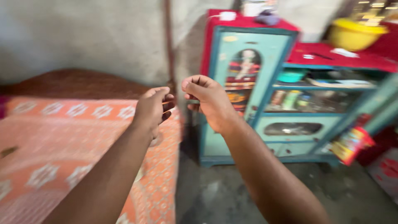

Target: The person moves several small items from a red cabinet top to a bed, then wipes the cabinet surface with a cloth. They then wipe a lantern on the bed and place it back on the cabinet.

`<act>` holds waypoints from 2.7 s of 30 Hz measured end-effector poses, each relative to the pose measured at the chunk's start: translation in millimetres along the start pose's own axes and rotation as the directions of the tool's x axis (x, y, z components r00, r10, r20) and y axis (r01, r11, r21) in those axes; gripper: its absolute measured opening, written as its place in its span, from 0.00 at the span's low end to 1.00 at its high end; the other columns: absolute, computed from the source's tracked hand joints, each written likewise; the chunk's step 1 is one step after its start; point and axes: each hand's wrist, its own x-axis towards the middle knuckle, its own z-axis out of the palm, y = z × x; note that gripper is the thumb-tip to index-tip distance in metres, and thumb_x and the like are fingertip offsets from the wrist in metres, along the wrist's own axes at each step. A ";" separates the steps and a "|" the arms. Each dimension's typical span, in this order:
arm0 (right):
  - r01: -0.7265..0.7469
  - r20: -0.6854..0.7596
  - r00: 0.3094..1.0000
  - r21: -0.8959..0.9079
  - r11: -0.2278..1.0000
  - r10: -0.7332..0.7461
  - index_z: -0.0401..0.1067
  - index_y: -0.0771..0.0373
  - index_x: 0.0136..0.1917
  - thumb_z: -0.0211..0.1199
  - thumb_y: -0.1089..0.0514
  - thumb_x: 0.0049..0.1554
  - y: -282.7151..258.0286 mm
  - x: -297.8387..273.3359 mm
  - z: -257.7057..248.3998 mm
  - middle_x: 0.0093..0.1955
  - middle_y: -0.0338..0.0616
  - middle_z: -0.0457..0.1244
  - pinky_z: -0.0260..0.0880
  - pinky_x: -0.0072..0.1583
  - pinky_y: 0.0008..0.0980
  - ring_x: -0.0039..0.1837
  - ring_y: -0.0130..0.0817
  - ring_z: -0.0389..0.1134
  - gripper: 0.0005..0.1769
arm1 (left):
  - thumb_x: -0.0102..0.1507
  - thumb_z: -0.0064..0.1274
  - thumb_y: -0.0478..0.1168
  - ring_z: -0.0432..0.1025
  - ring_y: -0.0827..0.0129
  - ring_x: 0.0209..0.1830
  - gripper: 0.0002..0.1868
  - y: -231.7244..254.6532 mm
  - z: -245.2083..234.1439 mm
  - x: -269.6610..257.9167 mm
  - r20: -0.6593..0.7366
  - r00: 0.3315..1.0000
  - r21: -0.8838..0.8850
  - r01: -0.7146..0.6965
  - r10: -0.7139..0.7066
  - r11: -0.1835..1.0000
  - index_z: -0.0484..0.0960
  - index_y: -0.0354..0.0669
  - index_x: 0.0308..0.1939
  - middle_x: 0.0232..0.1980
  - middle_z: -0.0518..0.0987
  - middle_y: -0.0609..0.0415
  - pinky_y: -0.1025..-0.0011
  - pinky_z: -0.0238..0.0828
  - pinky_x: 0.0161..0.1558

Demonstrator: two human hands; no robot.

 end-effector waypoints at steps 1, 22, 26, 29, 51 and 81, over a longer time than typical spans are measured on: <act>0.014 -0.030 0.999 -0.004 1.000 -0.014 0.73 0.53 0.45 0.66 0.52 0.57 -11.6 -10.3 -22.0 0.41 0.26 0.65 0.66 0.46 0.28 0.47 0.19 0.66 0.06 | 0.68 0.48 0.46 0.72 0.78 0.34 0.08 1.2 25.0 -0.3 0.027 1.000 0.005 0.014 -0.014 1.000 0.77 0.53 0.48 0.39 0.77 0.64 0.74 0.67 0.35; -0.031 -0.604 0.786 -0.248 0.968 -0.130 0.74 0.55 0.48 0.68 0.53 0.56 -124.3 -173.0 -473.9 0.42 0.26 0.64 0.66 0.45 0.25 0.44 0.17 0.64 0.08 | 0.68 0.49 0.48 0.69 0.78 0.31 0.09 -140.8 535.2 -1.2 0.689 0.712 0.059 0.132 -0.136 0.990 0.77 0.49 0.41 0.37 0.76 0.62 0.75 0.65 0.30; -0.037 -0.646 0.756 -0.206 0.978 -0.107 0.73 0.55 0.48 0.67 0.52 0.57 -128.2 -182.1 -525.6 0.42 0.27 0.64 0.65 0.45 0.25 0.43 0.17 0.63 0.09 | 0.67 0.52 0.48 0.69 0.76 0.31 0.09 -158.0 591.1 -6.9 0.760 0.612 0.066 0.262 -0.219 0.963 0.77 0.47 0.42 0.37 0.76 0.60 0.74 0.65 0.30; -0.065 -0.672 0.736 -0.198 0.978 -0.087 0.73 0.55 0.48 0.66 0.51 0.57 -124.2 -171.5 -559.7 0.42 0.27 0.64 0.65 0.45 0.25 0.43 0.17 0.63 0.09 | 0.66 0.52 0.47 0.69 0.76 0.31 0.09 -167.5 623.8 3.6 0.790 0.567 0.070 0.294 -0.232 0.953 0.79 0.49 0.44 0.38 0.77 0.60 0.74 0.65 0.31; -0.014 -0.615 0.781 -0.190 0.982 -0.108 0.74 0.54 0.48 0.63 0.50 0.59 -90.8 122.2 -769.5 0.44 0.28 0.66 0.67 0.47 0.29 0.44 0.20 0.64 0.08 | 0.66 0.52 0.49 0.71 0.75 0.32 0.10 -185.1 767.6 335.3 0.747 0.637 0.010 0.275 -0.190 0.961 0.79 0.51 0.45 0.36 0.77 0.62 0.72 0.67 0.33; -0.214 -0.296 0.918 -0.930 0.298 -0.265 0.76 0.59 0.57 0.62 0.45 0.57 -46.7 358.3 -1085.1 0.51 0.53 0.70 0.70 0.55 0.42 0.54 0.46 0.72 0.20 | 0.67 0.48 0.52 0.73 0.61 0.58 0.17 -303.7 952.4 581.2 0.582 0.790 -0.212 0.376 -0.193 0.902 0.74 0.48 0.54 0.57 0.75 0.53 0.57 0.68 0.59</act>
